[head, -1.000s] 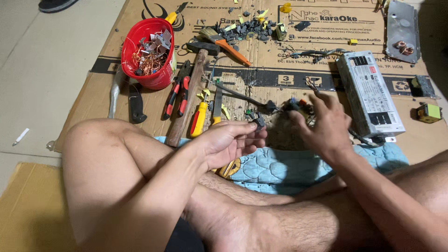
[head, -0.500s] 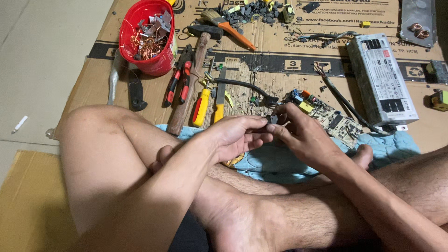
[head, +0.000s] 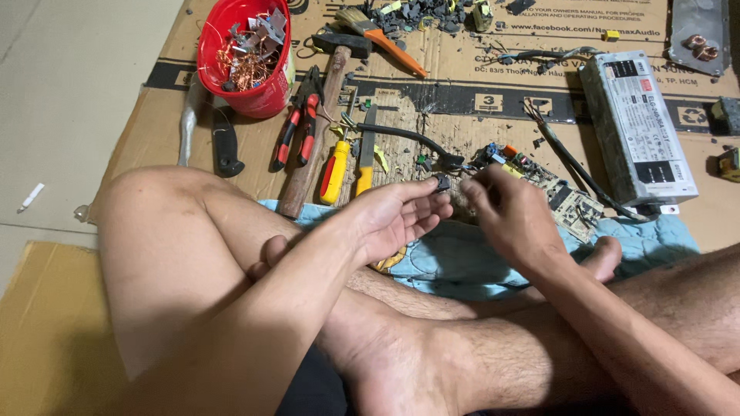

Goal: The person sits on the floor and uses a hammer and pliers to dismantle a power supply unit. They strike components to break them apart and use pliers to pull out wires and small parts, placing the debris on the cardboard surface.

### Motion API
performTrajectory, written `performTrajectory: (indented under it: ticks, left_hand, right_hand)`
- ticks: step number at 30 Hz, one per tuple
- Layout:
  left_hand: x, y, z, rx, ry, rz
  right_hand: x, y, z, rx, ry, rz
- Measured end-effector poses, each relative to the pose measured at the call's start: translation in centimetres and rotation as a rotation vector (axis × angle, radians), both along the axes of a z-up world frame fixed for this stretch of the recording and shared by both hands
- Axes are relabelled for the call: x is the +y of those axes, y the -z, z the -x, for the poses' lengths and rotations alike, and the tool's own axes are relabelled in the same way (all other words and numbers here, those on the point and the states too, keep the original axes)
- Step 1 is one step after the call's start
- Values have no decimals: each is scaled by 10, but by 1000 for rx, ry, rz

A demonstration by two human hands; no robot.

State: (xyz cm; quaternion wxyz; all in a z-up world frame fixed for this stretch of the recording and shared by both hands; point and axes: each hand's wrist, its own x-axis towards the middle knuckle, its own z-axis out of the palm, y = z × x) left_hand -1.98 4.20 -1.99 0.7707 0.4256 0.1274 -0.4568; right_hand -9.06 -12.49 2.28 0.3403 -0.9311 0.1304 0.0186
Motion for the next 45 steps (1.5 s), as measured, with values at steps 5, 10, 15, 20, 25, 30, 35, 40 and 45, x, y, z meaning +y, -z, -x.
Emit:
performTrajectory:
  ticks: [5,10,15,20,25,30,35,40,45]
  left_hand:
    - [-3,7,-1,-55,6,-72]
    - [-6,-10,8,-96,24,-163]
    - [5,-44,25,-803,251,-985]
    - [17,-40,7,-1021,279,-1333]
    - [17,-48,-2,-918,485,-1352]
    - [7,-68,18,-1144,422,-1252]
    - [5,-24,30,-1051,619,-1269]
    - [12,-62,35,-1041,369,-1170]
    - [13,-73,47,-972,338,-1053]
  right_hand:
    - [-2,-15,-1,-9,23,15]
    - [5,-1,-7,20,-64,-430]
    - [-9,8,-11,75,-17,-127]
    - [-10,19,-19,109,-85,42]
    - [-29,47,-31,97,-105,91]
    - [-24,51,-32,-7,-133,174]
    - [-36,59,-37,74,-31,44]
    - [-19,42,-34,85,-45,-19]
    - [-14,39,-36,43,-63,47]
